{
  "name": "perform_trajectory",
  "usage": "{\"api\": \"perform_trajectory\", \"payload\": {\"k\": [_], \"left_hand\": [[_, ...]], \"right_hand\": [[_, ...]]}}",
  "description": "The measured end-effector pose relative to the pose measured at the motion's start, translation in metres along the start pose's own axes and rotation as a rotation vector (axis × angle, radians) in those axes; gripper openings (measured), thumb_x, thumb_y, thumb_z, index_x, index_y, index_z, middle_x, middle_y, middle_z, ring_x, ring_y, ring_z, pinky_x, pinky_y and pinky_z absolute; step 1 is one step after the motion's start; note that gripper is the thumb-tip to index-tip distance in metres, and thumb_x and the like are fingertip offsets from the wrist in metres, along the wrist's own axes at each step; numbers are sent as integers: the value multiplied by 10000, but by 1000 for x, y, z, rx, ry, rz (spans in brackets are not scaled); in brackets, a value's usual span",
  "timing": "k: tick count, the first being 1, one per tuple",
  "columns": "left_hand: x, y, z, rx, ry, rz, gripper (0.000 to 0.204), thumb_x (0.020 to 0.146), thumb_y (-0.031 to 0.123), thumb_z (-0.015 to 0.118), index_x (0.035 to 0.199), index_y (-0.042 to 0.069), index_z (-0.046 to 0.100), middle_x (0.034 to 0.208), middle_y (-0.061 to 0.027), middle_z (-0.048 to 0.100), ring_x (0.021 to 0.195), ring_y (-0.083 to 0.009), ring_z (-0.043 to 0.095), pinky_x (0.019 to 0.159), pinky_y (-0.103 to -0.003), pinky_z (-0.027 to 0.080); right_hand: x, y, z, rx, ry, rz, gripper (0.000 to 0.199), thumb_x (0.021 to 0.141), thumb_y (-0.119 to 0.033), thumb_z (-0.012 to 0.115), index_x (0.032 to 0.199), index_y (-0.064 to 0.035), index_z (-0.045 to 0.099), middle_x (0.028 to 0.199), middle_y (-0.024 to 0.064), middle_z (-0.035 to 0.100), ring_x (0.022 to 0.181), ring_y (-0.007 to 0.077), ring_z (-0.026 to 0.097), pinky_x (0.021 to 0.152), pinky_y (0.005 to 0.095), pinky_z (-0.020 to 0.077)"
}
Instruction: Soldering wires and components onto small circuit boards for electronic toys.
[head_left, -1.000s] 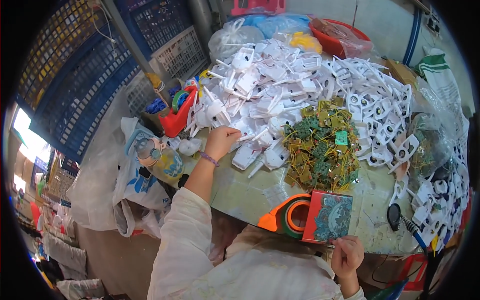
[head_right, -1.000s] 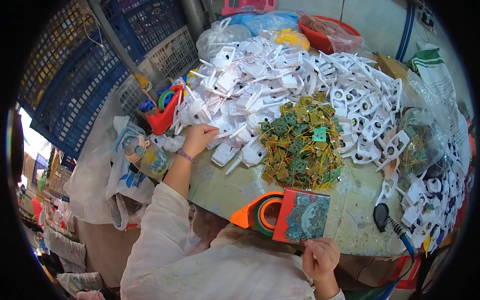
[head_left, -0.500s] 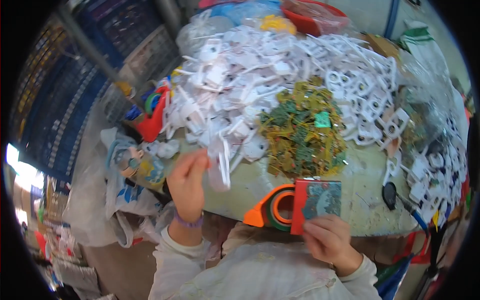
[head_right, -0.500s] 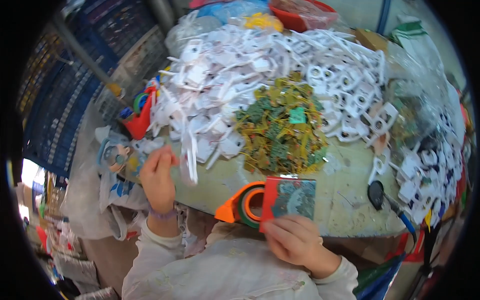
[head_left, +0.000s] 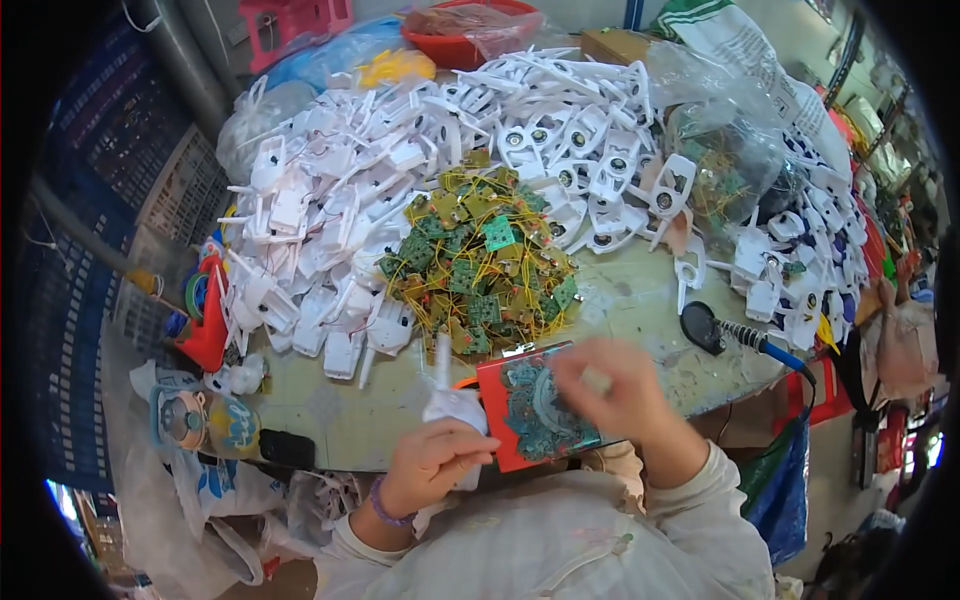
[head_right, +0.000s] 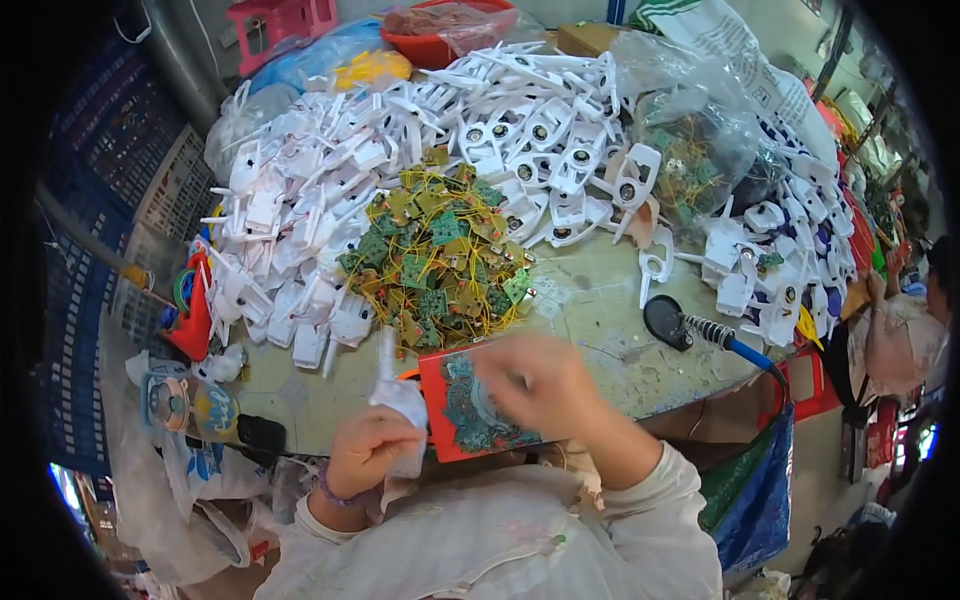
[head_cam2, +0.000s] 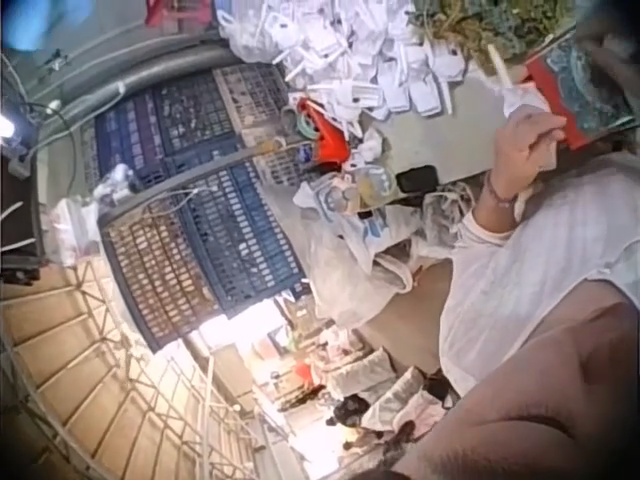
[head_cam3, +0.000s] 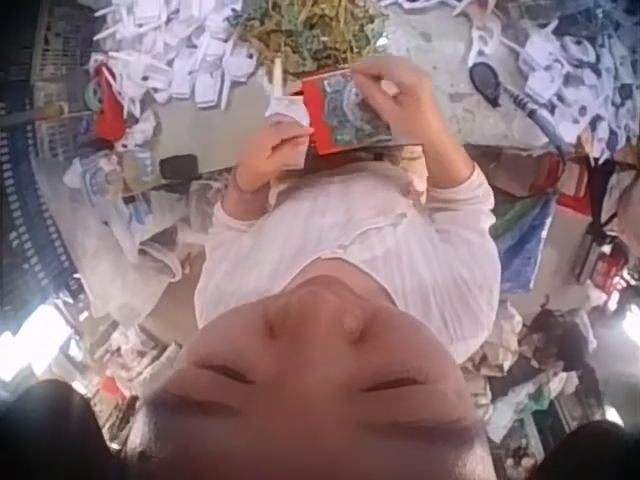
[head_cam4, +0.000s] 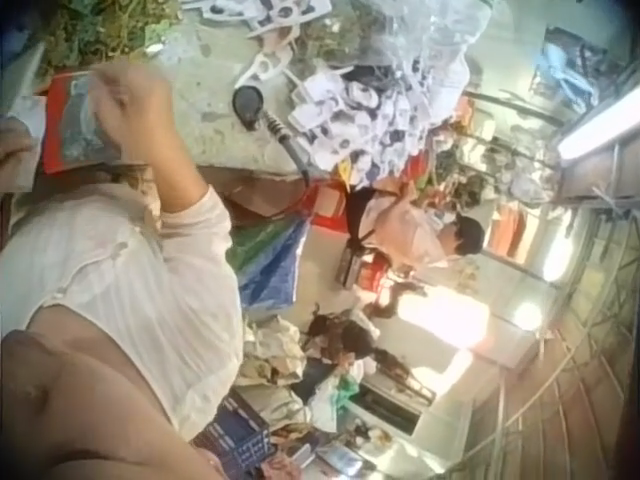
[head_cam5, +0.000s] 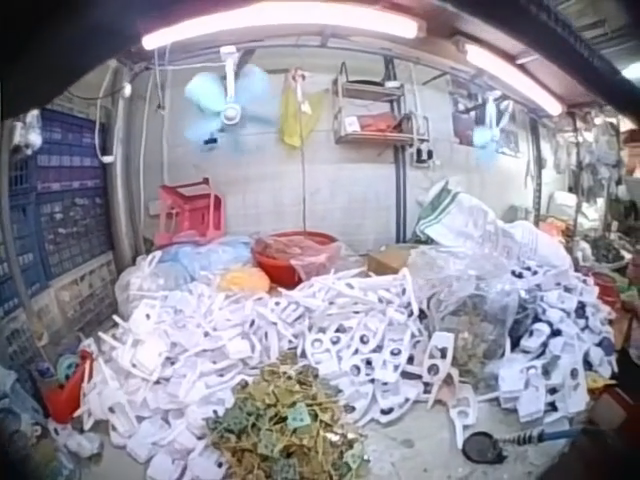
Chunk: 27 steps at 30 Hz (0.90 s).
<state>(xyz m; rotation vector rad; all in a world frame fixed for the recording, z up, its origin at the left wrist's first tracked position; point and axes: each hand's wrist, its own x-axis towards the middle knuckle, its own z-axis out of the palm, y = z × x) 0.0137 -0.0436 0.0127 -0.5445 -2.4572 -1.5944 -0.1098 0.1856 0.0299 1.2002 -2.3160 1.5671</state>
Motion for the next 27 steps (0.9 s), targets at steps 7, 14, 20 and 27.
{"api": "perform_trajectory", "payload": {"k": [7,14,20,27], "left_hand": [[-1,-5,17,-69,15,-76,355,782,166,745,1105,58,646,897,-69,654,739,-179,633,637,-274,491],[6,-14,-11,4,241,45,482,830,424,673,1115,37,628,997,-110,642,932,-270,588,848,-382,442],[84,-40,-45,444,300,69,171,798,122,693,953,52,680,934,-106,645,907,-283,594,795,-365,468],[178,-61,-32,873,162,82,202,768,275,707,830,87,667,822,-72,619,816,-278,613,709,-392,489]], "right_hand": [[83,146,-7,-777,158,294,165,824,-84,542,937,-27,648,962,161,619,852,332,629,737,437,513],[62,106,-18,-862,74,249,60,809,-103,589,853,-62,585,861,127,579,824,331,588,678,436,472],[-23,37,-9,-632,-121,234,62,799,-103,612,836,-61,585,844,118,577,814,319,585,673,421,470],[-44,33,-7,-540,-142,196,132,779,-94,679,898,-55,636,971,106,628,913,329,602,741,387,497]]}}
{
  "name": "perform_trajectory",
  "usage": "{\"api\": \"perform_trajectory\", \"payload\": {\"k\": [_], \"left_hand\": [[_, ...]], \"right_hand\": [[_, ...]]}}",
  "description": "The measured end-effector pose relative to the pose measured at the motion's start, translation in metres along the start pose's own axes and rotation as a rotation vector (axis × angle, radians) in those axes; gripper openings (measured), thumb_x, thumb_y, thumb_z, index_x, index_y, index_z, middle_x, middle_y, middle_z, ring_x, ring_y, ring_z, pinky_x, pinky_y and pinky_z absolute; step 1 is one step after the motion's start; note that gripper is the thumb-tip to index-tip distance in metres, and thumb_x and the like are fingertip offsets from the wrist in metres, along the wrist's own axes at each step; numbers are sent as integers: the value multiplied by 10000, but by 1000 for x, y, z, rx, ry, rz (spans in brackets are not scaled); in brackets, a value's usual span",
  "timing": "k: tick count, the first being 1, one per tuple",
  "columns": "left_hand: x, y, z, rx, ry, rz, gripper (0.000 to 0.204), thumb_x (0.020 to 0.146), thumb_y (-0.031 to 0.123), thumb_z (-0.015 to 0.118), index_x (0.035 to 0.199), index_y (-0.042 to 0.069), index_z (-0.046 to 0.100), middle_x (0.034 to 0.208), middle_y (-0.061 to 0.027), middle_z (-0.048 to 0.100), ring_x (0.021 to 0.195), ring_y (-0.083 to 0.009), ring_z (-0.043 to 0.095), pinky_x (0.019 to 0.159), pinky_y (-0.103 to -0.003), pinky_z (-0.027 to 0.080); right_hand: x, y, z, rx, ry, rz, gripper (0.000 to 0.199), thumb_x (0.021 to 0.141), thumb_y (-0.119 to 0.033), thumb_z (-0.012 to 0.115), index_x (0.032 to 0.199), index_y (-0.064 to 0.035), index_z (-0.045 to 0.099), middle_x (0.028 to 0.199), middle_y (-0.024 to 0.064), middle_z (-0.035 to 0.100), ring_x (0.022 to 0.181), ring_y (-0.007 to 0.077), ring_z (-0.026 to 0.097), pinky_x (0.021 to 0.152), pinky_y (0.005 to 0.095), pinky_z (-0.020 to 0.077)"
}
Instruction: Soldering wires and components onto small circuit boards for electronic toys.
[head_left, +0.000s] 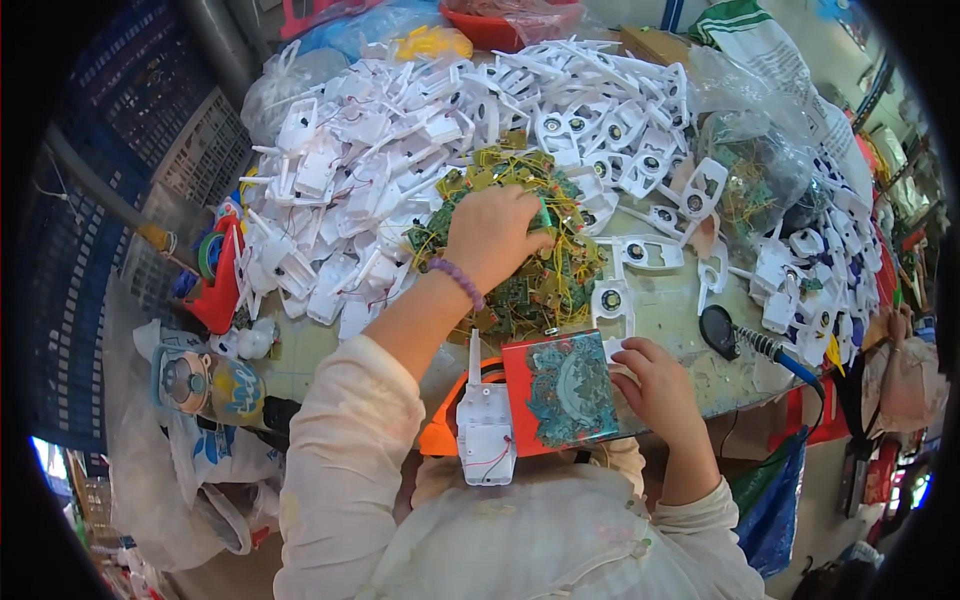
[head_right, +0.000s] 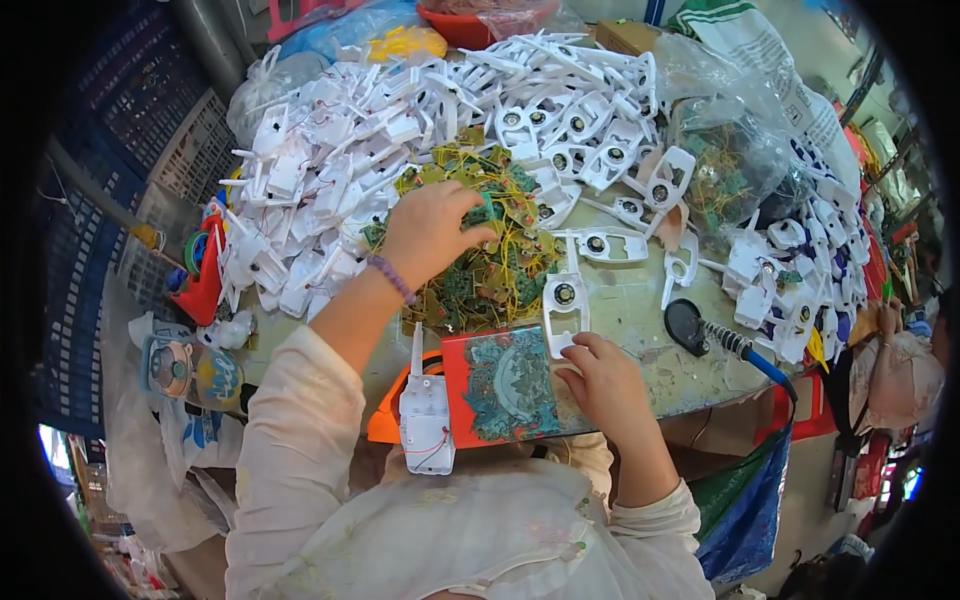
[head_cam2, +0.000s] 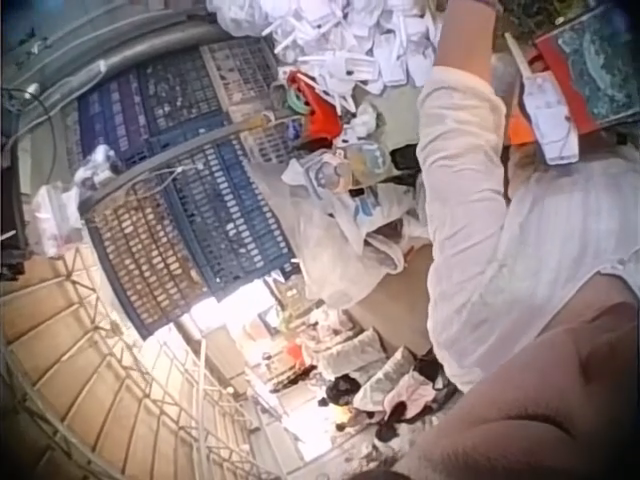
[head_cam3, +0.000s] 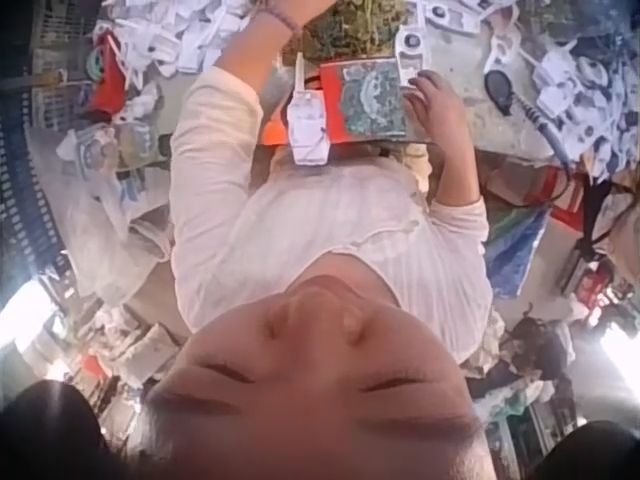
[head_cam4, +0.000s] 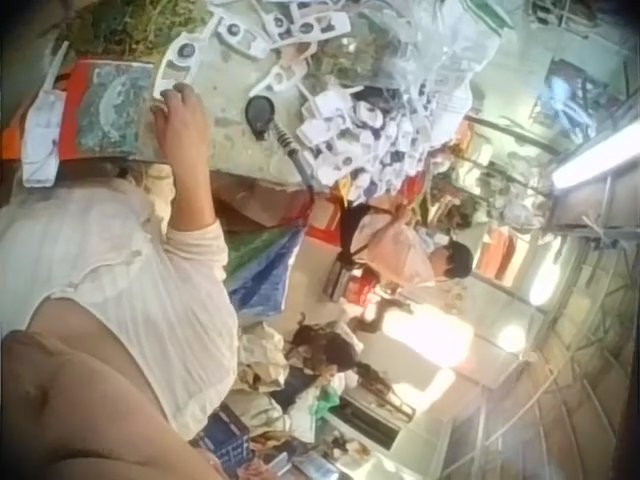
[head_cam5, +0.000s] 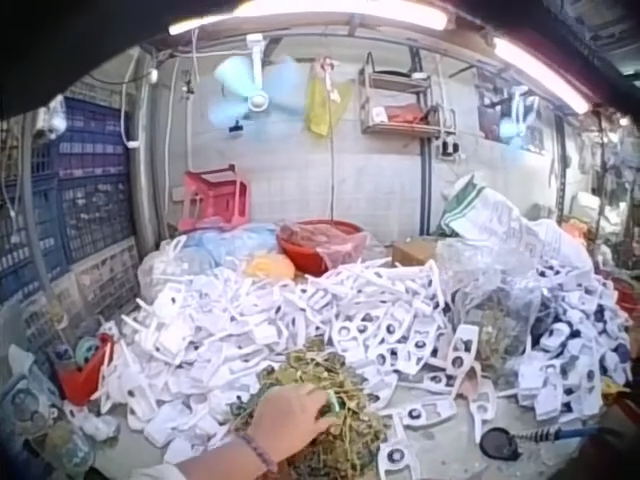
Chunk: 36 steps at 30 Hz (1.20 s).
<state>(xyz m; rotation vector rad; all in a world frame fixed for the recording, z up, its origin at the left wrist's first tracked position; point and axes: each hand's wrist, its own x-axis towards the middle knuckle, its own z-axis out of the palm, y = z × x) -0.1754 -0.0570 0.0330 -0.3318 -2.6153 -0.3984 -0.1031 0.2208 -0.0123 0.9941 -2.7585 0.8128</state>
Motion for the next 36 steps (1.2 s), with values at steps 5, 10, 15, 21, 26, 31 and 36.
{"api": "perform_trajectory", "payload": {"k": [5,10,15,21,26,31,36], "left_hand": [[4,-3,-2,-122,163,-135,147,826,189,643,832,61,715,801,-48,680,732,-235,658,638,-335,515],[-13,1,-38,-1093,130,-635,162,870,116,647,983,0,643,877,-53,671,828,-146,664,652,-247,532],[-44,27,-52,-1422,52,-681,206,849,65,661,1040,30,592,948,-69,654,819,-155,661,697,-250,533],[-75,52,-62,-324,316,369,192,718,15,702,887,97,658,925,-61,653,923,-270,666,822,-382,528],[-92,52,-71,-251,211,431,254,685,42,707,926,116,672,999,-48,661,1036,-289,628,901,-441,485],[-145,39,-76,-371,45,112,297,709,-6,675,977,121,674,1044,-34,636,1038,-273,581,837,-399,468],[-181,38,-71,-539,-298,123,307,708,-1,694,990,123,689,932,-11,626,831,-220,579,719,-354,456]], "right_hand": [[2,0,-13,60,149,26,153,794,-128,696,915,-51,644,984,109,647,873,315,625,724,383,512],[22,-16,-18,206,433,90,144,781,-24,688,918,-40,645,912,118,658,787,272,636,670,330,511],[44,-52,-17,622,584,-117,160,781,44,690,923,-4,633,855,100,648,698,140,607,616,244,489],[54,-57,-18,1601,-34,300,262,937,-193,585,1127,-15,560,863,52,639,718,86,594,614,227,479],[44,-57,-6,1515,-69,220,291,834,-60,705,1092,-14,578,908,40,649,792,75,607,677,223,492],[7,-44,-4,977,92,255,281,795,-15,704,1051,-5,587,856,21,639,826,82,591,766,236,472],[-3,-37,2,600,104,108,199,748,-31,718,932,-70,653,842,48,628,868,193,547,826,329,395]]}}
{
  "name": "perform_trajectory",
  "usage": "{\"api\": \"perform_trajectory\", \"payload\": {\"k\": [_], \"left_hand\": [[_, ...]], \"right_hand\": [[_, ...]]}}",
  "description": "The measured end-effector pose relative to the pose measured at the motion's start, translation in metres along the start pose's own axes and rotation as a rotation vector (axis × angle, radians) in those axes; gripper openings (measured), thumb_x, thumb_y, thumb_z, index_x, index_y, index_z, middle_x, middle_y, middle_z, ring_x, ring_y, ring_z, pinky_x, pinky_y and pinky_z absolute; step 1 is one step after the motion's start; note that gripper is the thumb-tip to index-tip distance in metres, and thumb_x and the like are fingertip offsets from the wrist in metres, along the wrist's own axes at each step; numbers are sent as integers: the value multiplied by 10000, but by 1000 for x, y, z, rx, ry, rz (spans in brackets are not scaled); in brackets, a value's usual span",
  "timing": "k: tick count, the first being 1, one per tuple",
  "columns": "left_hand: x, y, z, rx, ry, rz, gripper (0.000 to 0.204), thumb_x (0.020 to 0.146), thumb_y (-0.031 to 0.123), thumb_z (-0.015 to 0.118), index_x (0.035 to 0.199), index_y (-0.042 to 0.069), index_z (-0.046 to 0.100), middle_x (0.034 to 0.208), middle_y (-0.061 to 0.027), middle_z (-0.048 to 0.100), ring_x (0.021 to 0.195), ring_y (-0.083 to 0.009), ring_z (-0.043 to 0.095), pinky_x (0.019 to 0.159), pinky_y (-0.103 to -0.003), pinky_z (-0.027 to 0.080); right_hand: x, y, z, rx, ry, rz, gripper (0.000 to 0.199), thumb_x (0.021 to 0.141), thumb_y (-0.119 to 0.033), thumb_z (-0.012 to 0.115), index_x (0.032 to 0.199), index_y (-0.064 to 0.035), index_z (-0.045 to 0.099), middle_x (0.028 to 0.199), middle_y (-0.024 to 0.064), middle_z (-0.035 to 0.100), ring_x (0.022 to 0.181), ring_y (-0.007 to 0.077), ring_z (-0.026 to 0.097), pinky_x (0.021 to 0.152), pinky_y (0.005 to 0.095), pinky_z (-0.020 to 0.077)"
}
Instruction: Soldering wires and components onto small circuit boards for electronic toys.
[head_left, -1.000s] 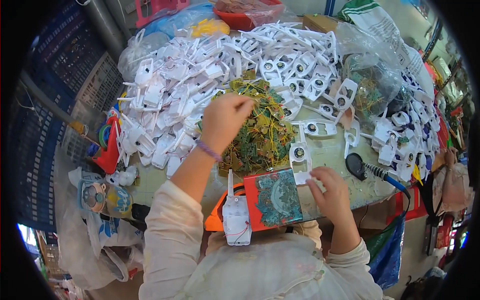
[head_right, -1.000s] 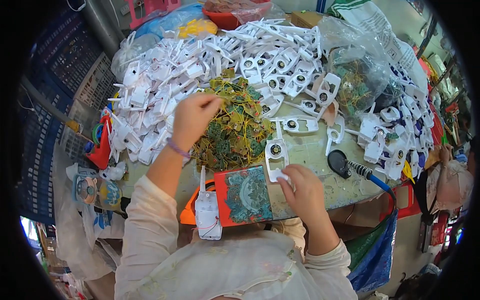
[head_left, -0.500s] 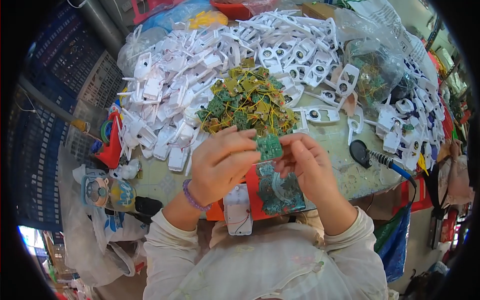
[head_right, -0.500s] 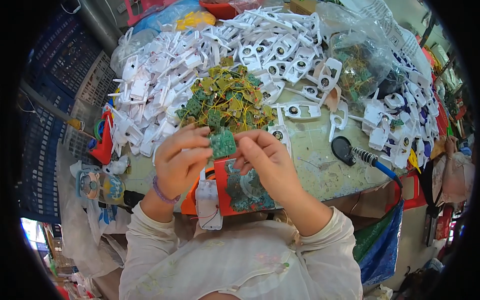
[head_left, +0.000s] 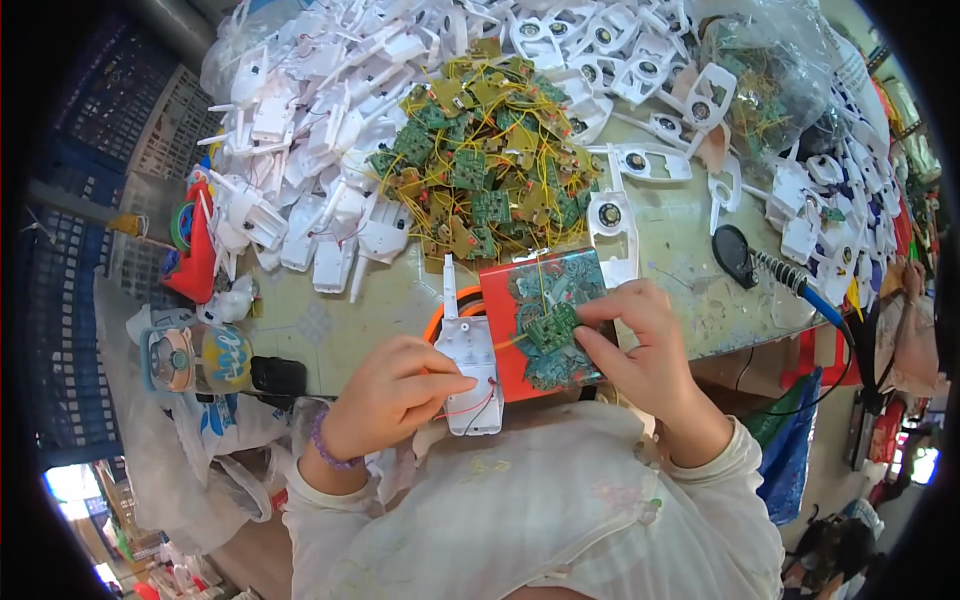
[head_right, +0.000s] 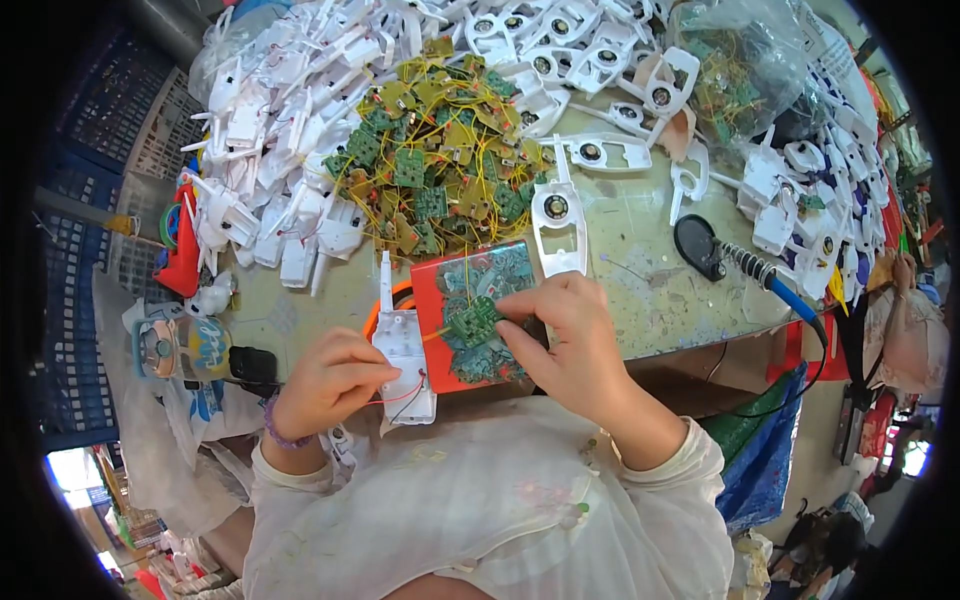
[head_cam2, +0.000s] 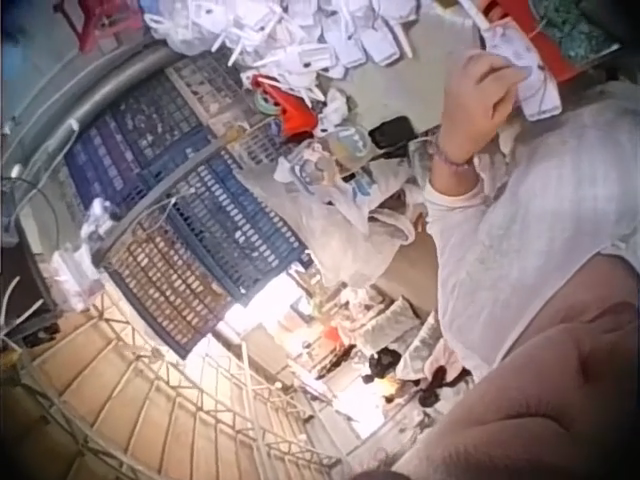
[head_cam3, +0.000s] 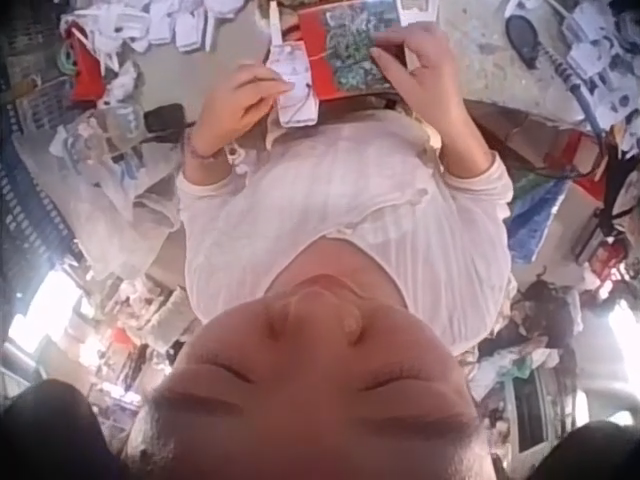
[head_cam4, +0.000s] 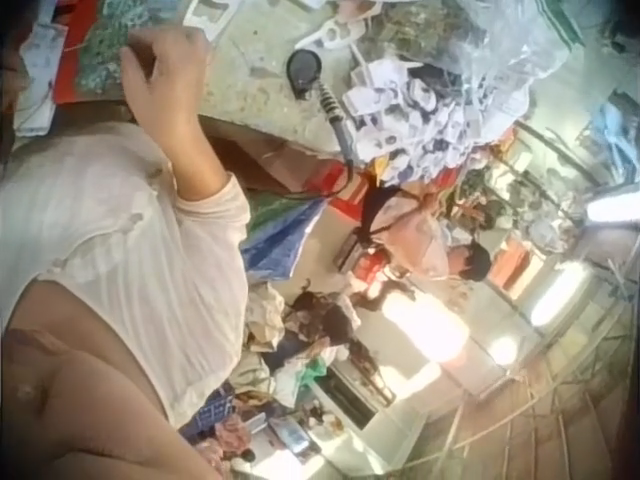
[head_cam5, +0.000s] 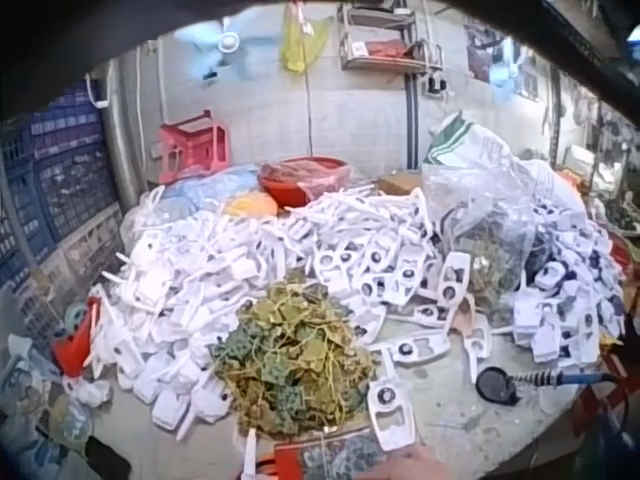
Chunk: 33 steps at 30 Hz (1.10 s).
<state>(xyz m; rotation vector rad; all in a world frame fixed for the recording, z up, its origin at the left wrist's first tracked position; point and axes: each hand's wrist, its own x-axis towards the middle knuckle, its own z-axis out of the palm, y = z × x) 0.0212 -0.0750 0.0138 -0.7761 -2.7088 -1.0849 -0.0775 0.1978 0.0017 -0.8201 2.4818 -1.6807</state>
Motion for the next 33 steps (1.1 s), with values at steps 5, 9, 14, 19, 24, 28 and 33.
{"api": "perform_trajectory", "payload": {"k": [5,9,14,19,24,28,33], "left_hand": [[2,-5,1,-81,-76,44,279,717,80,725,990,130,697,924,7,624,801,-201,575,708,-339,448],[16,2,-1,-129,-129,101,242,721,140,738,960,158,703,942,15,630,804,-198,576,714,-344,444],[27,4,4,-90,-134,162,193,724,144,756,912,138,712,937,12,663,795,-206,589,712,-348,451],[24,6,13,-132,-57,61,149,732,144,732,871,132,678,862,4,647,781,-208,581,714,-347,447],[32,17,19,-152,21,-144,163,732,102,741,879,96,673,737,-18,643,661,-201,589,611,-322,450],[30,23,30,-421,177,-359,168,725,77,744,878,82,674,723,-24,643,635,-198,585,582,-315,439],[31,22,33,-209,239,-236,163,699,29,744,851,49,690,745,-50,668,682,-191,590,634,-311,438]], "right_hand": [[-1,-6,12,-332,203,-301,250,644,-35,765,865,-96,663,811,43,568,827,252,513,747,360,384],[-15,-18,12,-266,114,-551,319,560,-37,795,847,-99,670,812,18,575,772,236,519,688,369,409],[-19,-17,18,-229,113,-581,309,574,-97,810,854,-98,680,819,7,595,758,217,536,720,379,436],[-20,-24,22,-191,-30,-657,308,611,-137,813,882,-88,676,854,10,617,772,199,558,728,363,438],[-26,-23,36,-186,-21,-628,328,619,-191,824,894,-89,678,839,12,621,771,192,564,730,357,439],[-23,-23,34,-192,-21,-651,329,615,-153,820,904,-85,679,830,15,626,761,197,564,705,351,435],[-18,-5,18,-303,214,-451,300,604,-55,792,878,-86,675,809,20,625,745,223,567,672,342,427]]}}
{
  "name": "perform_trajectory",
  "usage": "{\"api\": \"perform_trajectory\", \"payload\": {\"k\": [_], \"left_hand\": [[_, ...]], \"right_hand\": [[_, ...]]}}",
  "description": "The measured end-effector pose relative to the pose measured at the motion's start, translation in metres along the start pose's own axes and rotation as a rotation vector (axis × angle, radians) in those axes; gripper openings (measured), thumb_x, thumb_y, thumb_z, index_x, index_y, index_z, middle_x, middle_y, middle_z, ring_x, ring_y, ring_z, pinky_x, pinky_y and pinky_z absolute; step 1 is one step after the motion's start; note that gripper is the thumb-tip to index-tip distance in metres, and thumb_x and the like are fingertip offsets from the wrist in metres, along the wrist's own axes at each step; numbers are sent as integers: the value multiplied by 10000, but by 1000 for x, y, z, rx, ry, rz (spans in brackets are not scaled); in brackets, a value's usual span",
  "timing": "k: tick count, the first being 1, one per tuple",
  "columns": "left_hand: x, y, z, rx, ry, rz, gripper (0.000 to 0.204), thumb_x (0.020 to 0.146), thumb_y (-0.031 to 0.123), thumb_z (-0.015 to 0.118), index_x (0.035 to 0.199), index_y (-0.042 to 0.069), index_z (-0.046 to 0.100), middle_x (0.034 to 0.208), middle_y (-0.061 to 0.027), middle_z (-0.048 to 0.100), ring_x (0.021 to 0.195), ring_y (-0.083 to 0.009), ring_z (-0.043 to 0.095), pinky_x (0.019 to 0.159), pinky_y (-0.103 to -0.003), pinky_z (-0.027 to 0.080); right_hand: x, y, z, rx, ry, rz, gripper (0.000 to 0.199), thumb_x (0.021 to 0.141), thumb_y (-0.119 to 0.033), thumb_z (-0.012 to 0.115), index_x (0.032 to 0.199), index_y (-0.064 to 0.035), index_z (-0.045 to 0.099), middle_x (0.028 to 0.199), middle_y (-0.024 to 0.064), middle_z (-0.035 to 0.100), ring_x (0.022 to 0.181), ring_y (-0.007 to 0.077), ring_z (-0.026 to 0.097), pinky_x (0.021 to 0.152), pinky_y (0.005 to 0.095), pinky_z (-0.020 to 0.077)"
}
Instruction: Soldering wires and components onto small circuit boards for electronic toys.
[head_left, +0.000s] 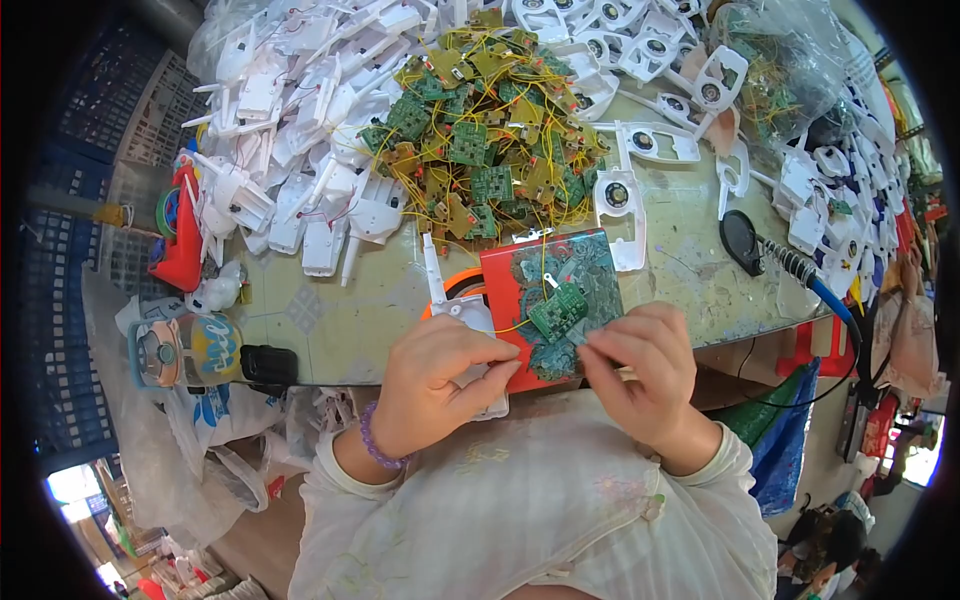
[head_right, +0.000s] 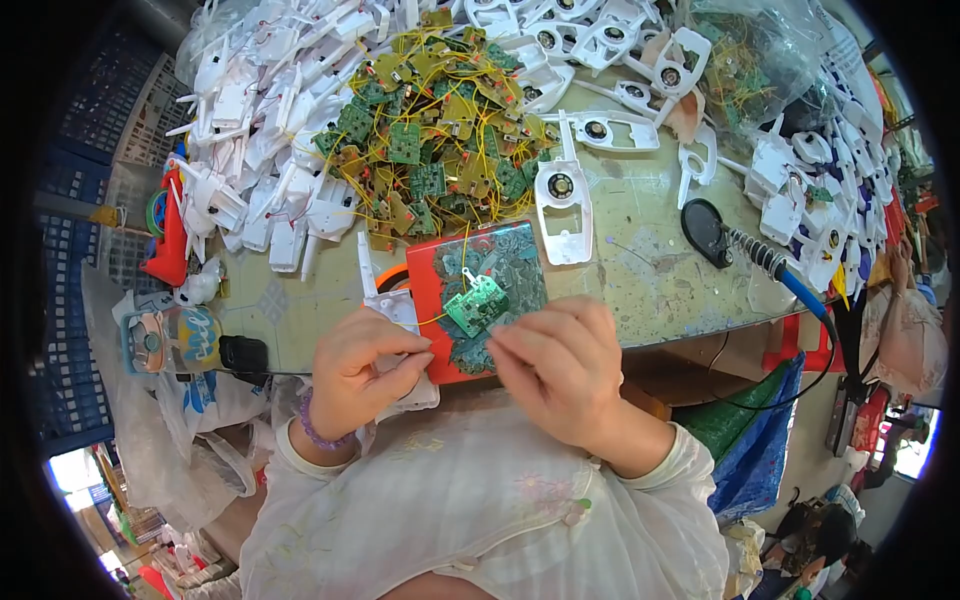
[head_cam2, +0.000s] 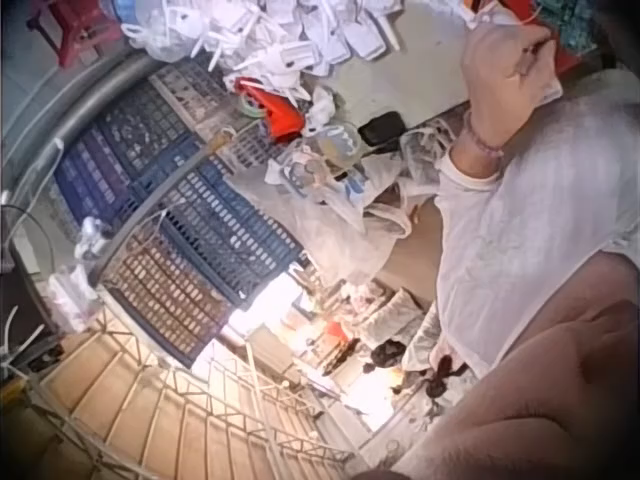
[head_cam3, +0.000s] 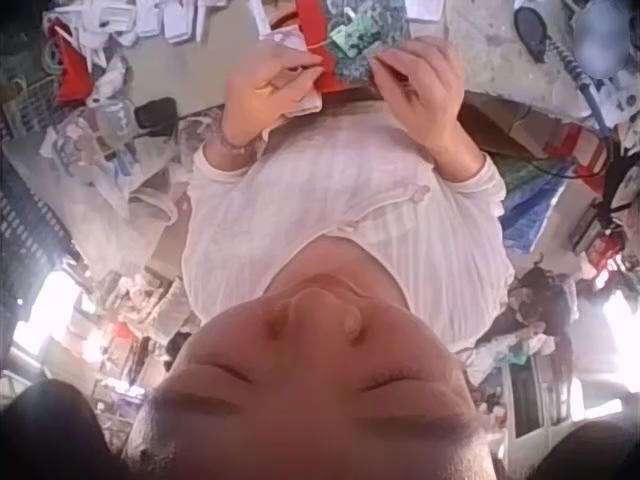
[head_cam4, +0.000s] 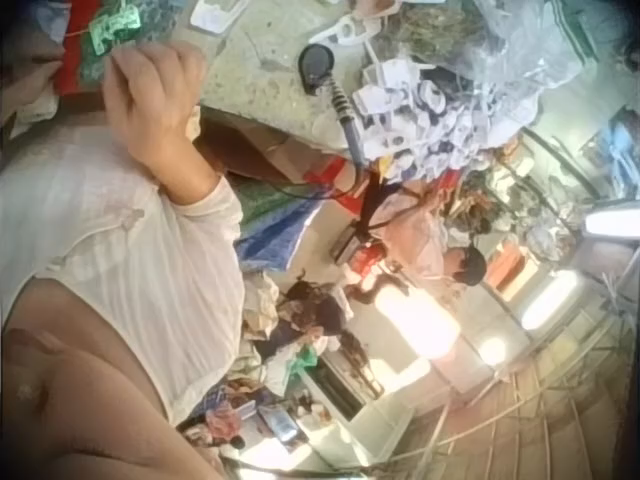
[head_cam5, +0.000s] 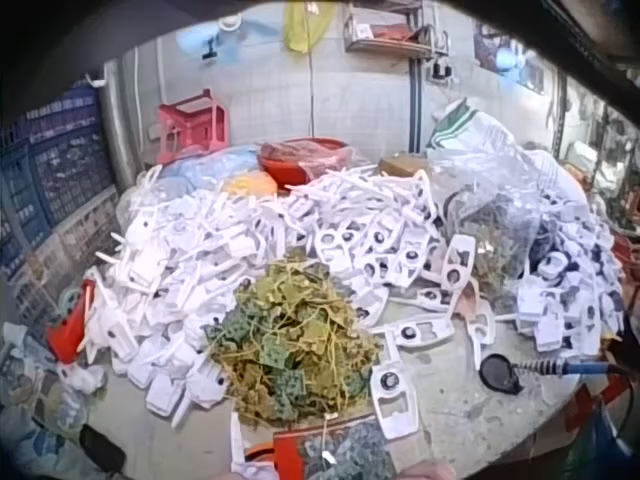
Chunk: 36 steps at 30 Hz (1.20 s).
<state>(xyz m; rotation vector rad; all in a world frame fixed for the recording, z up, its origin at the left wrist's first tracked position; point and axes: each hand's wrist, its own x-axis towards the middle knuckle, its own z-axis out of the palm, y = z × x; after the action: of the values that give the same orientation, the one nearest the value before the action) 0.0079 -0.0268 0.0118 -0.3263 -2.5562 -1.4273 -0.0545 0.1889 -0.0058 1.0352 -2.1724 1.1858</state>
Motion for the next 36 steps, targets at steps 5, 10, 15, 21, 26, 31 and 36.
{"api": "perform_trajectory", "payload": {"k": [5,10,15,21,26,31,36], "left_hand": [[5,1,1,-20,13,11,174,704,45,745,866,66,684,758,-48,670,661,-205,591,614,-315,438],[4,2,4,8,31,17,179,716,64,743,884,80,680,786,-53,679,653,-219,599,605,-320,445],[-2,2,3,-12,40,-65,175,710,47,736,874,70,681,786,-58,678,685,-226,612,646,-323,454],[1,5,6,30,68,-40,172,686,40,741,841,81,678,768,-39,664,711,-217,609,654,-329,447],[5,6,14,225,64,94,188,665,57,765,822,108,675,757,-1,651,685,-200,586,653,-336,423],[7,9,14,295,90,176,210,646,76,785,818,119,674,752,14,643,678,-185,579,663,-341,408],[4,6,13,308,59,199,234,639,73,786,840,123,678,804,14,643,684,-183,575,686,-342,412]], "right_hand": [[1,-12,-4,272,-168,-179,279,662,-97,779,915,-69,665,833,31,619,692,196,579,565,306,438],[7,-26,19,279,-273,-347,299,664,-116,684,939,-15,625,899,65,602,720,189,604,546,285,472],[0,-14,16,351,-286,-299,313,648,-107,658,940,0,619,909,88,612,740,212,617,566,304,497],[-3,-13,7,225,-201,-188,264,661,-88,754,896,-28,651,909,84,642,739,242,618,595,314,495],[5,1,0,0,-72,38,263,664,-52,772,908,-56,674,915,66,636,820,267,581,698,356,471],[8,-6,0,61,-171,5,284,655,-79,758,928,-76,681,976,51,624,903,262,559,760,369,421],[6,-5,5,74,-163,-27,282,619,-79,752,887,-81,666,975,44,615,908,255,559,764,368,409]]}}
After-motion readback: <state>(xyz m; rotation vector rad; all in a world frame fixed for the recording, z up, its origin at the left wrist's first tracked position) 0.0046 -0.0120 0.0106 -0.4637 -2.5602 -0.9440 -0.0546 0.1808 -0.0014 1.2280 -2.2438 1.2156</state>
